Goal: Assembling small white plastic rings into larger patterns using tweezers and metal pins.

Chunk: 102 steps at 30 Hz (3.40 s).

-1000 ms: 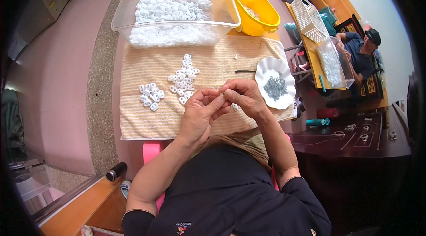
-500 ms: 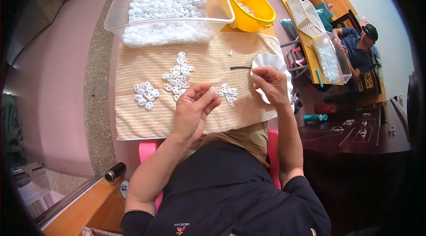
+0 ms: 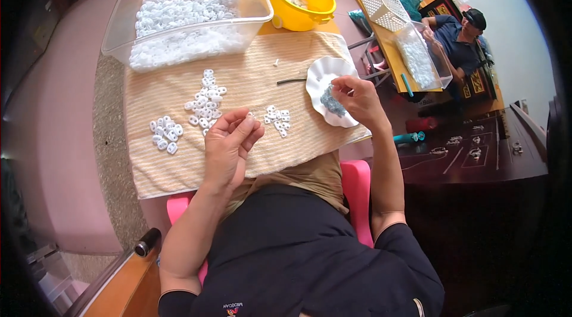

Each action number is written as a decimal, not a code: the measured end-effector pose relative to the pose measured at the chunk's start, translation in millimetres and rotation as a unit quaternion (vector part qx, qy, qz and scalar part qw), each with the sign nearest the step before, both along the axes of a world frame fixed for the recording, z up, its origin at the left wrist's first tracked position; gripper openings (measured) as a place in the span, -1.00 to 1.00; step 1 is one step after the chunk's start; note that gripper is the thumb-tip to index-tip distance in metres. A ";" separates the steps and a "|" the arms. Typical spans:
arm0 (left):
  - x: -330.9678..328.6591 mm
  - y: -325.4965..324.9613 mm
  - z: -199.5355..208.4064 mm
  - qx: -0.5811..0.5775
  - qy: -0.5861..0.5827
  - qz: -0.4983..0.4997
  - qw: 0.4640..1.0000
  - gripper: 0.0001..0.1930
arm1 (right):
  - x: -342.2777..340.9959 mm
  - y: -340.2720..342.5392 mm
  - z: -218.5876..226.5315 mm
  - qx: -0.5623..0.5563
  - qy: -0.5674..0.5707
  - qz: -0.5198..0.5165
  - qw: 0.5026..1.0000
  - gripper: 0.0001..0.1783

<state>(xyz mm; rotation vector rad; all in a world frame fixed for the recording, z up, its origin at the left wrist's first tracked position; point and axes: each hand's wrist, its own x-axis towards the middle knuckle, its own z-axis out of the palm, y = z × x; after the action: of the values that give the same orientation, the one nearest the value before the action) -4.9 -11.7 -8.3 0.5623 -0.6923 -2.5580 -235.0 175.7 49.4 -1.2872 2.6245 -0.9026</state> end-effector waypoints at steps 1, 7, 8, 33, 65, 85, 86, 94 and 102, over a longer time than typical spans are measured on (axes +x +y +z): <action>-0.7 0.4 -0.6 -0.004 -0.001 -0.003 1.000 -0.84 | -0.5 1.3 -1.2 0.000 0.001 -0.001 1.000 -0.81; 0.4 1.0 -3.1 -0.007 0.004 -0.013 1.000 -0.83 | 1.3 -3.6 -6.2 0.039 0.069 0.002 0.997 -0.80; 0.6 1.0 -3.3 -0.007 0.004 -0.013 1.000 -0.83 | 0.8 -6.8 -4.9 0.043 0.084 0.006 0.996 -0.79; 1.0 4.0 0.1 0.005 -0.012 -0.024 1.000 -0.84 | -26.1 -45.3 -11.2 0.169 0.104 0.033 0.980 -0.80; 1.3 15.1 6.8 -0.094 -0.032 -0.077 0.992 -0.78 | 58.3 -39.3 -17.2 -0.205 -0.401 0.122 0.885 -0.85; 2.7 8.6 1.6 -0.104 -0.018 -0.131 0.986 -0.82 | 84.0 -57.4 -29.5 -0.222 -0.414 0.217 0.855 -0.83; 2.4 8.6 1.1 -0.104 -0.018 -0.131 0.986 -0.82 | 83.2 -57.0 -30.5 -0.224 -0.422 0.220 0.851 -0.83; 0.9 11.1 2.3 -0.159 0.003 -0.113 0.981 -0.82 | 81.5 -58.2 -30.1 -0.211 -0.483 0.210 0.824 -0.88; 1.3 10.9 7.4 -0.251 -0.012 -0.091 0.964 -0.83 | 86.7 -60.4 -29.9 -0.203 -0.504 0.170 0.822 -0.81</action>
<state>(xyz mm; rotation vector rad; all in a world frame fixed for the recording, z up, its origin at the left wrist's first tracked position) -3.6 -0.8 -0.9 0.3679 -1.3992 -2.3952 -148.3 115.3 19.6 -0.8759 1.3776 -1.5503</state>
